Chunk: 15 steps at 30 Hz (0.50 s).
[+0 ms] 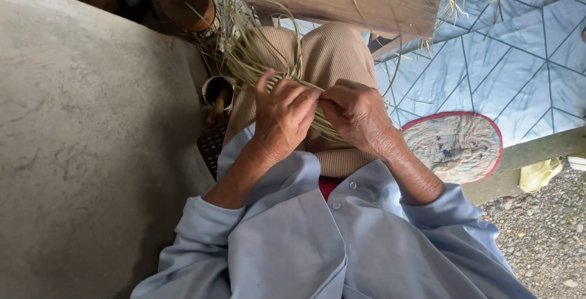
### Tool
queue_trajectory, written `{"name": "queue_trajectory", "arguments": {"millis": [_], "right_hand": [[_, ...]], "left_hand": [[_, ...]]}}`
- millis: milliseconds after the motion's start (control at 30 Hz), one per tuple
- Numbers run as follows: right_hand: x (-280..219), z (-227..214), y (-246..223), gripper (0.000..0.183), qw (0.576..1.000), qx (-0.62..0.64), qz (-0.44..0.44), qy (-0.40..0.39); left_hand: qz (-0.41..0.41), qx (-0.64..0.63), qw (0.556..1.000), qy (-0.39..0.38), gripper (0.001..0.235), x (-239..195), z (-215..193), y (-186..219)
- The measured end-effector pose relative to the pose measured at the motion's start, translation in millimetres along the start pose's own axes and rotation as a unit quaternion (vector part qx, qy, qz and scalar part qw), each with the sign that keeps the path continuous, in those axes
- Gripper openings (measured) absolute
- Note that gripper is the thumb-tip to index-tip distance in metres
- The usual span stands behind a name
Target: Weaving dried plant fibers together to create a patterned structure
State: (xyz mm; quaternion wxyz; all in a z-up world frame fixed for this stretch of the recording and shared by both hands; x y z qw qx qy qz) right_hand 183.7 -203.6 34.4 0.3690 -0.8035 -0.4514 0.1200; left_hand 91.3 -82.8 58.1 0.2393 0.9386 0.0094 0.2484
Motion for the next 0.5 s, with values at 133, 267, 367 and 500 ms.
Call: {"name": "queue_trajectory", "arguments": {"millis": [133, 267, 367, 500], "right_hand": [[3, -6, -8, 0.007, 0.993, 0.114, 0.040, 0.012], [4, -10, -11, 0.010, 0.976, 0.207, 0.073, 0.006], [0, -2, -2, 0.009, 0.965, 0.248, 0.085, -0.003], [0, -1, 0, 0.010, 0.956, 0.274, 0.101, -0.008]], "left_hand": [[0.002, -0.042, 0.999, -0.030, 0.013, -7, 14, -12], [0.004, -0.146, 0.987, -0.070, 0.007, -3, 12, -27], [0.035, -0.122, 0.989, -0.071, 0.009, 12, -2, -15], [0.024, -0.118, 0.990, -0.079, 0.011, 14, -6, -14]]}}
Point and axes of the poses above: each hand's wrist, its own x-axis towards the middle knuckle, its own z-axis out of the palm, y = z × x, the point moved 6 cm from there along x, towards the middle knuckle, and after that the axes turned 1 degree about -x, right-handed, at the moved point
